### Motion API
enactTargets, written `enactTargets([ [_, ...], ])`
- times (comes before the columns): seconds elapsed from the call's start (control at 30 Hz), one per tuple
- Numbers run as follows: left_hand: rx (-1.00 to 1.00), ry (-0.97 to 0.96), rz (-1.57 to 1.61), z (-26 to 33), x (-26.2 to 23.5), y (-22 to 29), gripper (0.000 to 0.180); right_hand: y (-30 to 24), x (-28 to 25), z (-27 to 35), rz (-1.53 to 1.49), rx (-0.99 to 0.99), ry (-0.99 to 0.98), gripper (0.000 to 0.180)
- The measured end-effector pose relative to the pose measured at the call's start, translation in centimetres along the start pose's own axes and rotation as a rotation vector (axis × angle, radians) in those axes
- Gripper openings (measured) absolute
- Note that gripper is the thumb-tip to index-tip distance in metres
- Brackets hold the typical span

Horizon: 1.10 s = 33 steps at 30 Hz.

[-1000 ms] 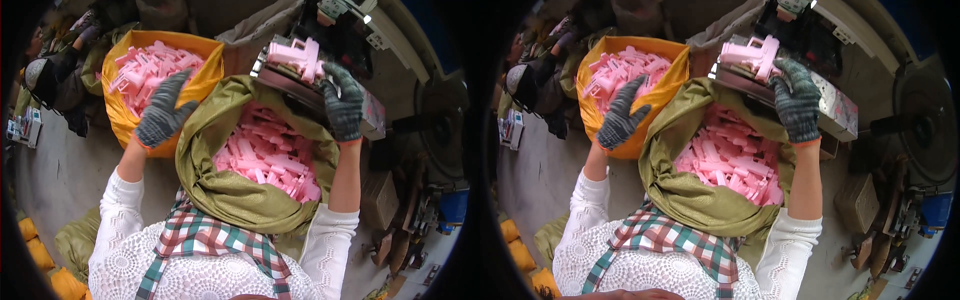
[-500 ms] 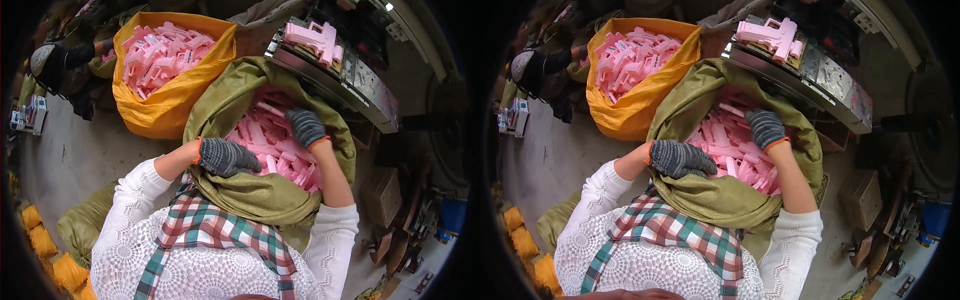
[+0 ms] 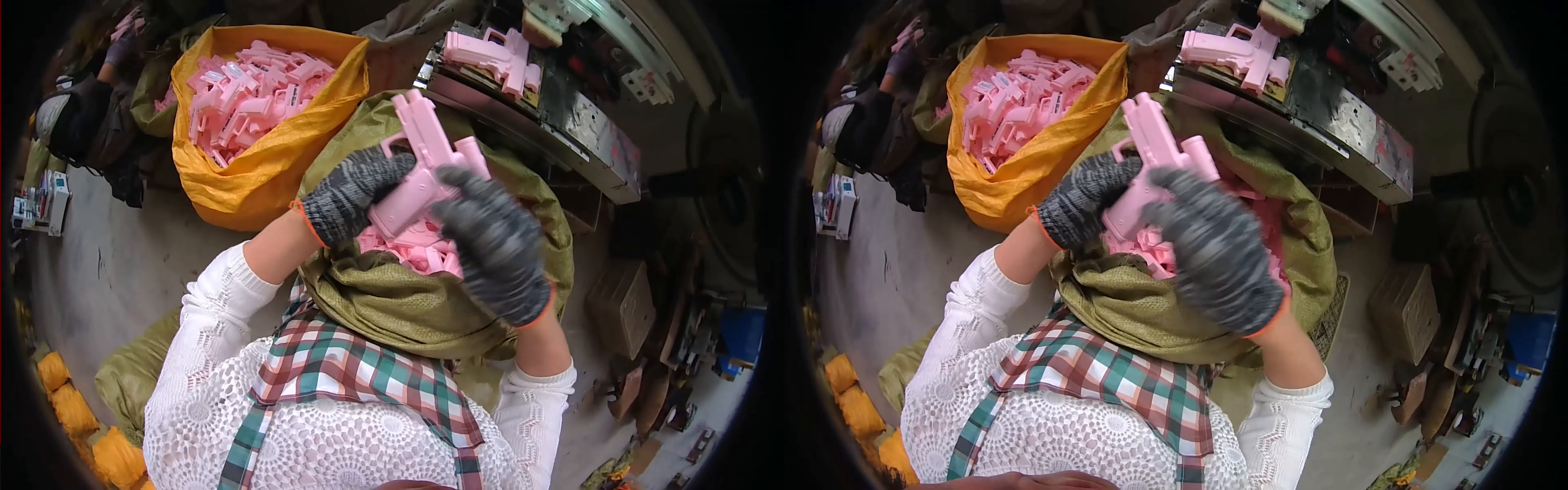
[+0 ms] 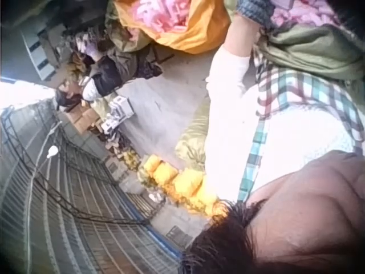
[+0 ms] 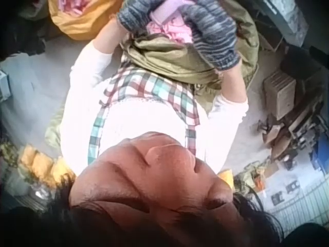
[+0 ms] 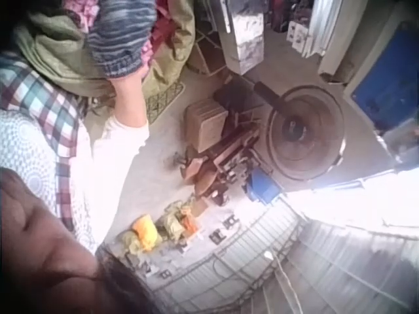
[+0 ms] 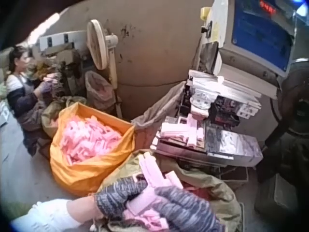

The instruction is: The person sorts and inspects pink plastic toy gun components by hand, taking them from large plastic bags.

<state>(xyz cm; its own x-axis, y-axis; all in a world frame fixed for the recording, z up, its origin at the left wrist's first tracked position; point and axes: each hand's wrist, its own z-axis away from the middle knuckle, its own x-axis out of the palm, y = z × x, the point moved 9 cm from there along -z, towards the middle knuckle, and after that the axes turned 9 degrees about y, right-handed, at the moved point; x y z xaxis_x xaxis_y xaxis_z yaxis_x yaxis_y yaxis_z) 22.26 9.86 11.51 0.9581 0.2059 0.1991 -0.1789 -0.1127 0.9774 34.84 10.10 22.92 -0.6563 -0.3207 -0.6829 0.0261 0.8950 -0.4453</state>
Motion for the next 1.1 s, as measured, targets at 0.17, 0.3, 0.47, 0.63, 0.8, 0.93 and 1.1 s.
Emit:
enactTargets([
  [0.17, -0.391, -0.117, 0.238, 0.3, -0.6, -2.9, 0.037, 1.7, -0.5, 0.1, 0.024, 0.076, -0.117, 0.038],
  [0.3, -0.487, -0.056, 0.116, -0.6, 0.0, -1.3, 0.022, 3.9, -1.3, 1.3, 0.01, 0.138, -0.039, 0.037],
  [0.47, 0.384, 0.294, -0.133, -6.7, -3.8, 5.2, 0.029, 7.2, -9.2, 1.5, -0.063, 0.324, 0.358, 0.033],
  [0.63, 0.927, 0.413, -1.307, -12.8, 2.5, 8.9, 0.047, 10.5, -8.7, 3.9, -0.341, 0.474, 0.373, 0.033],
  [0.8, 0.608, 0.112, -1.539, -15.7, 4.3, 8.7, 0.044, 10.1, -8.7, 3.6, -0.249, 0.489, 0.399, 0.038],
  [0.93, 1.045, 0.332, -1.485, -9.5, 3.0, 8.5, 0.045, 12.3, -8.4, 2.6, -0.284, 0.529, 0.437, 0.041],
  [1.1, 0.825, 0.567, -1.608, -2.7, -8.5, 7.6, 0.056, 15.0, -7.9, -1.4, 0.013, 0.291, 0.361, 0.039],
])
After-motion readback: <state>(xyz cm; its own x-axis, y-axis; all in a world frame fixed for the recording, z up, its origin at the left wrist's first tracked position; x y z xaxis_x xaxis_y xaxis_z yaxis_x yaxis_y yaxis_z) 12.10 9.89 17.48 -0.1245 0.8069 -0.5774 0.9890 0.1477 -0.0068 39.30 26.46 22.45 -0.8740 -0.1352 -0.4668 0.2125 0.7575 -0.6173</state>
